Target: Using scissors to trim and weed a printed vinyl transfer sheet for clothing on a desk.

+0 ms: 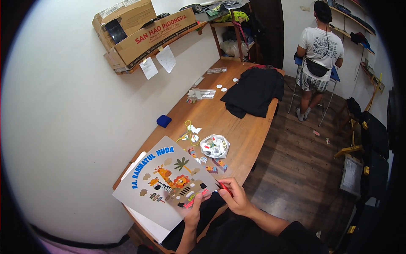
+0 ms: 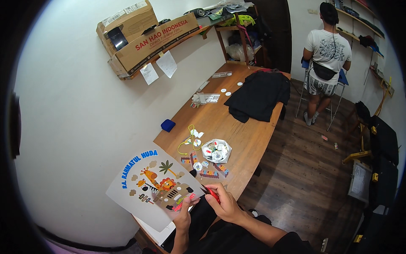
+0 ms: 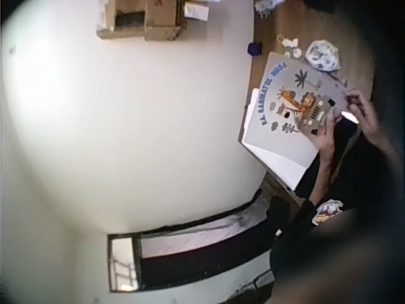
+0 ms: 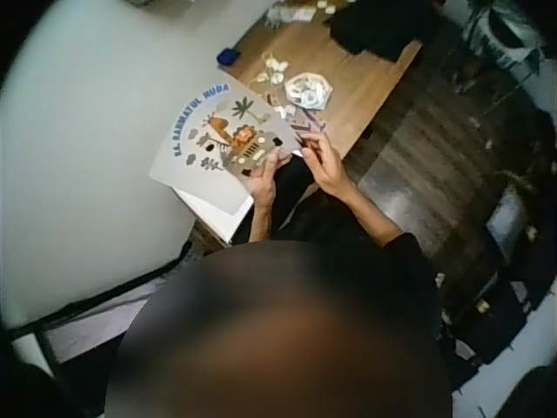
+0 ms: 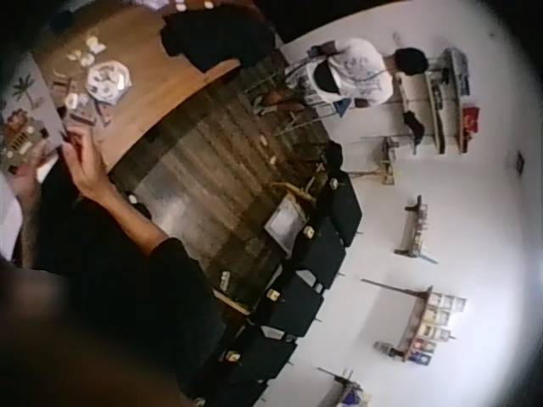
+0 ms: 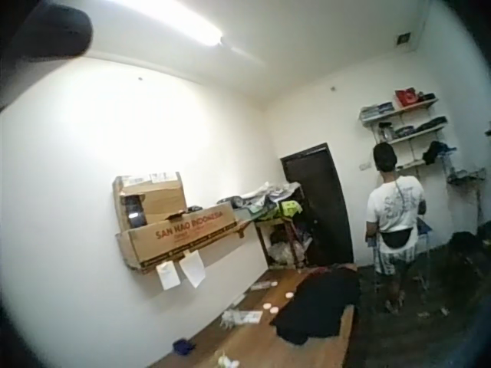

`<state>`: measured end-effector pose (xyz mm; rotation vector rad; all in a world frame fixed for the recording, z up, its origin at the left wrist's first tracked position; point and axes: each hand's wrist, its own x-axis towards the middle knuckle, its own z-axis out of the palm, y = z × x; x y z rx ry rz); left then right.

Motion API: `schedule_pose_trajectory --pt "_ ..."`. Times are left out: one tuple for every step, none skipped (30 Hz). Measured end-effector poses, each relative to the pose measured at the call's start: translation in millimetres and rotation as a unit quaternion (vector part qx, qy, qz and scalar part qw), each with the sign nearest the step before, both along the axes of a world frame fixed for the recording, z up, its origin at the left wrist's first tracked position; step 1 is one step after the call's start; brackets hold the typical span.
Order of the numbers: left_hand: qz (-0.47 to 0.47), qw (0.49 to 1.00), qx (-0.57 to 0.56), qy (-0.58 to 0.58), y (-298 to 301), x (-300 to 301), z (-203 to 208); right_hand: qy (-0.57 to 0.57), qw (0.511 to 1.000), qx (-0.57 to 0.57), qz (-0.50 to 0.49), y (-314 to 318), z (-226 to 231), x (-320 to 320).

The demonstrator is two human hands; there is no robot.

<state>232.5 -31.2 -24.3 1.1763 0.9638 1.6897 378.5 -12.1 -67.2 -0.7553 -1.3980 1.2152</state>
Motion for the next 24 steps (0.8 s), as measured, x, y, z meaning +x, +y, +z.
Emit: schedule_pose_trajectory --pt "0.000 1.000 0.000 0.000 0.7 0.1 -0.8 -0.007 1.000 -0.002 0.003 0.9 -1.5 -0.1" --pt "0.000 1.000 0.000 -0.003 1.4 0.1 -2.0 -0.007 1.000 -0.002 0.003 1.6 -0.8 -0.2" --pt "0.000 1.000 0.000 -0.006 2.1 0.2 -3.0 0.000 1.000 -0.003 0.001 2.5 0.0 -0.7" --pt "0.000 1.000 0.000 -0.006 3.4 0.6 -2.4 0.006 1.000 -0.003 -0.001 3.1 0.6 -0.9" --pt "-0.008 1.000 -0.004 -0.007 5.3 1.3 -1.1 0.006 1.000 -0.003 -0.001 3.5 0.7 -0.8" --pt "-0.015 1.000 -0.008 -0.008 6.3 1.6 -0.2 0.007 1.000 -0.006 -0.001 3.8 0.8 -0.7" --pt "-0.014 1.000 -0.008 -0.008 6.0 0.5 -2.5 0.007 1.000 -0.008 -0.002 4.1 1.0 -0.6" --pt "-0.009 1.000 -0.010 -0.006 5.1 -1.6 -6.9 0.008 1.000 -0.008 -0.001 4.5 1.4 -0.5" --pt "-0.005 1.000 -0.012 -0.005 4.8 -2.2 -9.0 0.010 1.000 -0.004 -0.002 4.8 2.2 0.0" --pt "-0.005 1.000 -0.012 -0.005 5.1 -1.2 -8.0 0.013 1.000 -0.001 -0.003 5.1 2.7 0.4" --pt "-0.008 1.000 -0.003 -0.001 5.3 0.1 -6.2 0.013 1.000 -0.001 -0.004 5.2 2.8 0.7" --pt "-0.011 1.000 0.005 0.003 5.9 1.0 -5.9 0.014 1.000 0.003 -0.008 5.8 1.8 0.9" --pt "-0.011 1.000 0.005 0.003 6.4 1.4 -6.4 0.015 1.000 0.006 -0.013 6.3 1.1 1.1" --pt "-0.011 1.000 0.002 0.005 6.8 1.7 -7.1 0.015 1.000 0.006 -0.014 6.6 1.3 1.3" --pt "-0.011 1.000 -0.001 0.008 6.6 2.2 -6.9 0.019 1.000 0.005 -0.016 6.3 3.0 1.7" --pt "-0.011 1.000 -0.001 0.008 6.2 2.8 -6.7 0.024 1.000 0.003 -0.018 6.0 4.0 2.3" --pt "-0.011 1.000 -0.004 0.005 5.8 3.4 -6.6 0.024 1.000 0.003 -0.018 5.8 3.6 2.6" --pt "-0.011 1.000 -0.007 0.003 5.7 4.3 -6.8 0.021 1.000 0.001 -0.021 5.5 1.5 2.7" --pt "-0.012 1.000 -0.007 0.003 5.5 5.5 -6.5 0.018 1.000 -0.001 -0.023 5.3 -0.7 2.8" --pt "-0.009 1.000 -0.003 0.006 5.1 6.9 -5.7 0.018 1.000 -0.001 -0.024 5.6 -3.3 2.5" --pt "-0.006 1.000 0.001 0.008 4.5 8.0 -5.3 0.029 0.999 -0.008 -0.030 6.0 -6.2 1.7" --pt "-0.006 1.000 0.001 0.009 3.7 8.7 -5.0 0.039 0.999 -0.015 -0.035 5.9 -7.4 1.2" --pt "-0.004 1.000 -0.005 0.007 2.9 9.3 -4.7 0.039 0.998 -0.015 -0.036 5.4 -7.0 1.2" --pt "-0.002 1.000 -0.010 0.006 2.1 10.0 -4.4 0.049 0.998 -0.010 -0.044 5.0 -6.4 1.2"
